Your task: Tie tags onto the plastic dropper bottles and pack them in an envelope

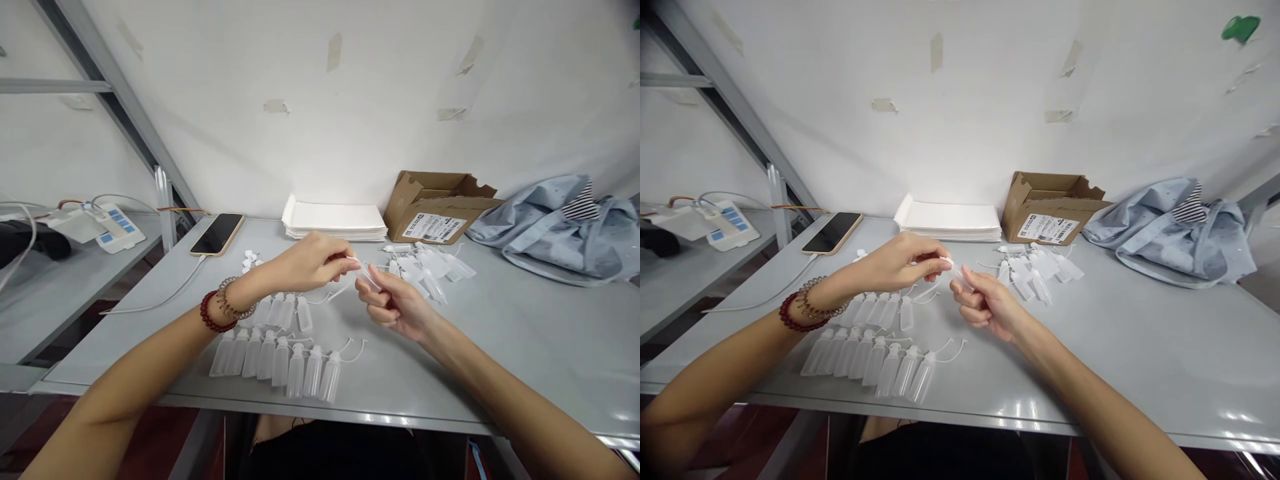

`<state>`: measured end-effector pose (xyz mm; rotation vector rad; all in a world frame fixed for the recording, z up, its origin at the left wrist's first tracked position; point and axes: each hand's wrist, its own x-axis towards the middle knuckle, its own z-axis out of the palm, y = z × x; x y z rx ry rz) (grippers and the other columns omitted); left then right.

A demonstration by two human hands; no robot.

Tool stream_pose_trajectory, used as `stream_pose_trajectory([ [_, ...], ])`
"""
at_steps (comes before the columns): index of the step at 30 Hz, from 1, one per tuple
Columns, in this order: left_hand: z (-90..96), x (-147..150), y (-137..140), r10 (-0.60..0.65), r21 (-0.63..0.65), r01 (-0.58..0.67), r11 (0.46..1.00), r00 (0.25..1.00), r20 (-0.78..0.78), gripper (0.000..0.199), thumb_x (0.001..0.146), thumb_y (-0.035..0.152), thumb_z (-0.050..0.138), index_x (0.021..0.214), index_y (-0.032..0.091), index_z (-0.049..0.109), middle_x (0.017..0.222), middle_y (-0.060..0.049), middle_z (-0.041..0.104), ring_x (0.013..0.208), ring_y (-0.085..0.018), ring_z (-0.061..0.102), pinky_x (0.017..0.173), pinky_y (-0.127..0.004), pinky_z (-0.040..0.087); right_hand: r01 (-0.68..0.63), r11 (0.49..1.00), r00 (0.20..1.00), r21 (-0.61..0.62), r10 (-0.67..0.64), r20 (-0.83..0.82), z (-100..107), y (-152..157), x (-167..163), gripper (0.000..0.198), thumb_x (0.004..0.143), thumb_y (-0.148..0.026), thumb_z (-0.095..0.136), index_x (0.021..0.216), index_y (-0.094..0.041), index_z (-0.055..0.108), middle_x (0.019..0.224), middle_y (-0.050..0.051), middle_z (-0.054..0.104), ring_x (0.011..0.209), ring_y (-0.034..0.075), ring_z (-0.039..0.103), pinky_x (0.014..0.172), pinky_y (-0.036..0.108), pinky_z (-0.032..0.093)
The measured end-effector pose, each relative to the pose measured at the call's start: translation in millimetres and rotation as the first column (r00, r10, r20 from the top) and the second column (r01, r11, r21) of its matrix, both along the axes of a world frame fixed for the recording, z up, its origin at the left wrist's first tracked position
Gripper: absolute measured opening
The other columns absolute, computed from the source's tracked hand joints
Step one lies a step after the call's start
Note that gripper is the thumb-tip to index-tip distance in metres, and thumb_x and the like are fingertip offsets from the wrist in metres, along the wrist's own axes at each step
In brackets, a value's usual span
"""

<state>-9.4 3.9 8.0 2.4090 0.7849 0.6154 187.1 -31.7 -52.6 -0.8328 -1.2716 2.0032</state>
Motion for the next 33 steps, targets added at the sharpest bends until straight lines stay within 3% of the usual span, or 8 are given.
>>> stream_pose_trajectory([
  [2,-1.1,-1,2,-0.006,-0.077,0.009,0.997,0.999,0.036,0.028,0.09,0.035,0.051,0.077,0.014,0.064,0.063,0.001,0.06,0.054,-0.006,0.049,0.051,-0.018,0.036,-0.01,1.0,1.0,0.018,0.01,0.015,2,0,0,0.042,0.089,-0.057,0.039,0.07,-0.02,0.042,0.052,-0.011,0.012,0.038,0.005,0.008,0.037,0.021,0.01],
  [5,-3.8,0,5,0.055,-0.21,-0.045,0.977,0.997,0.044,0.042,0.091,0.045,0.046,0.064,0.014,0.056,0.055,0.002,0.055,0.048,-0.006,0.046,0.046,-0.017,0.033,0.113,0.928,0.957,0.356,-0.198,0.211,3,-4,-4,0.04,0.091,-0.054,0.038,0.072,-0.02,0.044,0.051,-0.01,0.02,0.041,0.006,0.019,0.041,0.021,0.017],
  [9,-8.5,2,7,0.105,-0.334,-0.106,0.937,0.994,-0.019,0.051,0.089,0.05,0.044,0.052,0.016,0.041,0.043,0.004,0.04,0.038,-0.005,0.034,0.039,-0.019,0.026,-0.005,0.507,0.706,0.862,-0.609,0.362,-5,-11,-11,0.031,0.093,-0.041,0.04,0.072,-0.018,0.046,0.053,-0.005,0.04,0.045,0.008,0.035,0.047,0.022,0.027],
  [14,-11.0,3,7,0.19,-0.31,-0.212,0.927,0.977,-0.1,0.056,0.088,0.054,0.044,0.047,0.016,0.039,0.042,0.004,0.033,0.036,-0.004,0.024,0.037,-0.02,0.018,-0.285,0.002,0.487,0.959,-0.861,0.146,-18,-11,-14,0.032,0.096,-0.035,0.036,0.086,-0.012,0.056,0.048,-0.003,0.049,0.038,0.01,0.04,0.041,0.023,0.023],
  [18,-9.7,3,6,0.218,-0.339,-0.242,0.909,0.97,-0.108,0.056,0.087,0.056,0.044,0.048,0.016,0.041,0.045,0.002,0.041,0.036,-0.004,0.031,0.037,-0.019,0.022,-0.397,-0.19,0.409,0.898,-0.913,-0.012,-19,-10,-14,0.029,0.096,-0.031,0.039,0.086,-0.012,0.058,0.055,0.003,0.06,0.041,0.01,0.048,0.041,0.023,0.024],
  [22,-7.5,2,4,0.159,-0.464,-0.185,0.866,0.983,-0.095,0.053,0.086,0.054,0.047,0.05,0.015,0.045,0.047,0.001,0.047,0.037,-0.004,0.037,0.037,-0.018,0.028,-0.344,-0.056,0.423,0.937,-0.901,0.101,-18,-11,-13,0.03,0.097,-0.034,0.036,0.087,-0.013,0.055,0.054,0.001,0.057,0.041,0.01,0.045,0.042,0.023,0.024],
  [29,-3.5,4,-1,0.156,-0.333,-0.163,0.929,0.987,-0.047,0.049,0.087,0.047,0.049,0.05,0.015,0.044,0.043,0.003,0.047,0.037,-0.004,0.039,0.036,-0.016,0.028,-0.028,0.637,0.746,0.77,-0.5,0.441,-4,-8,-7,0.035,0.093,-0.045,0.039,0.067,-0.022,0.033,0.053,-0.007,0.033,0.048,0.009,0.031,0.049,0.023,0.027],
  [33,-3.7,6,-3,0.121,-0.199,-0.124,0.972,0.992,-0.026,0.05,0.089,0.046,0.046,0.05,0.015,0.046,0.043,0.003,0.048,0.039,-0.005,0.038,0.039,-0.017,0.028,-0.012,0.904,0.939,0.426,-0.136,0.315,1,-6,-3,0.04,0.092,-0.054,0.035,0.068,-0.022,0.033,0.054,-0.008,0.024,0.047,0.008,0.021,0.046,0.023,0.021],
])
